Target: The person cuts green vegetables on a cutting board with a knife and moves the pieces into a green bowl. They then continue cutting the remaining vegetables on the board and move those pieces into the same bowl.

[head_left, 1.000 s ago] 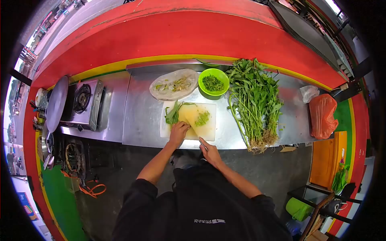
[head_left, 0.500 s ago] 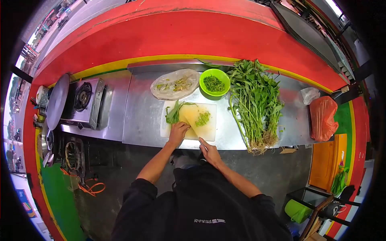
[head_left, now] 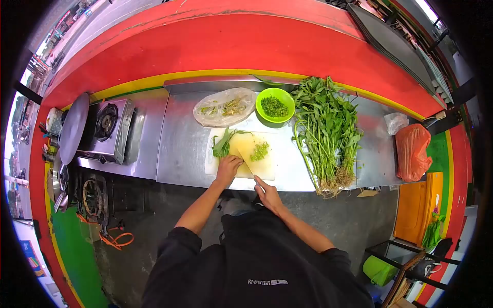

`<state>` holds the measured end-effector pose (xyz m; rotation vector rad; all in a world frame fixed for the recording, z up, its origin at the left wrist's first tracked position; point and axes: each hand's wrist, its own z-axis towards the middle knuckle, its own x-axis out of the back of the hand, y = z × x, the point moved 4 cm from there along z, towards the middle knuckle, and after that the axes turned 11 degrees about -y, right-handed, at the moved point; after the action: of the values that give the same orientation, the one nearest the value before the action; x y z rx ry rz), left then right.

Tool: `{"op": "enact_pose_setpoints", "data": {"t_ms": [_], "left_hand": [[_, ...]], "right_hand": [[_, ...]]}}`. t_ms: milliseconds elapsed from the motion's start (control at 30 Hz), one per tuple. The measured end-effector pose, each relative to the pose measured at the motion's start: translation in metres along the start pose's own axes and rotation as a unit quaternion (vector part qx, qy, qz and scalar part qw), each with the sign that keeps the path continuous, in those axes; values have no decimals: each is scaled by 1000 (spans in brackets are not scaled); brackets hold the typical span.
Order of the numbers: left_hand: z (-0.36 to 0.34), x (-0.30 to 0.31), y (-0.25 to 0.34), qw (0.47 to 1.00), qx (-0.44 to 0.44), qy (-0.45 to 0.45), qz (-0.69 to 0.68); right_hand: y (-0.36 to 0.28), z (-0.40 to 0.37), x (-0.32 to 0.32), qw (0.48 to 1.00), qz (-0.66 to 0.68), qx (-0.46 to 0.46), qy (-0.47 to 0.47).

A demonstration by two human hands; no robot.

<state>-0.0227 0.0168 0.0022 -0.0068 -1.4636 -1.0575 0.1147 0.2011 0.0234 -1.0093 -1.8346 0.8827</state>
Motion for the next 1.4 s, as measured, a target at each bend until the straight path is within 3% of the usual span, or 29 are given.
{"op": "enact_pose_setpoints", "data": {"t_ms": [33, 267, 367, 833, 967, 1233, 1267, 1300, 1400], "left_hand": [[0, 0, 0, 1000, -6, -1, -1], [-2, 4, 3, 1000, 5, 13, -22], [-2, 3, 3, 1000, 3, 16, -14], [-4, 2, 3, 999, 13, 0, -38], [-7, -4, -6, 999, 2, 12, -53], [-4, 4, 1, 998, -7, 7, -54], [-3, 5, 3, 999, -2, 2, -46], [-4, 6, 3, 999, 2, -2, -38], [-3, 6, 5, 1000, 2, 6, -28]], "right_hand": [[1, 1, 0, 999, 1, -37, -19], [-6, 8, -2, 999, -5, -36, -9], [-6, 2, -2, 999, -3, 38, 38], [-5, 11, -6, 999, -4, -33, -4], [-6, 3, -4, 998, 13, 55, 41], [-1, 6, -6, 999, -40, 2, 6], [2, 10, -9, 997, -33, 59, 39], [-4, 10, -7, 997, -33, 60, 38], [-9, 13, -6, 1000, -20, -12, -3]]}}
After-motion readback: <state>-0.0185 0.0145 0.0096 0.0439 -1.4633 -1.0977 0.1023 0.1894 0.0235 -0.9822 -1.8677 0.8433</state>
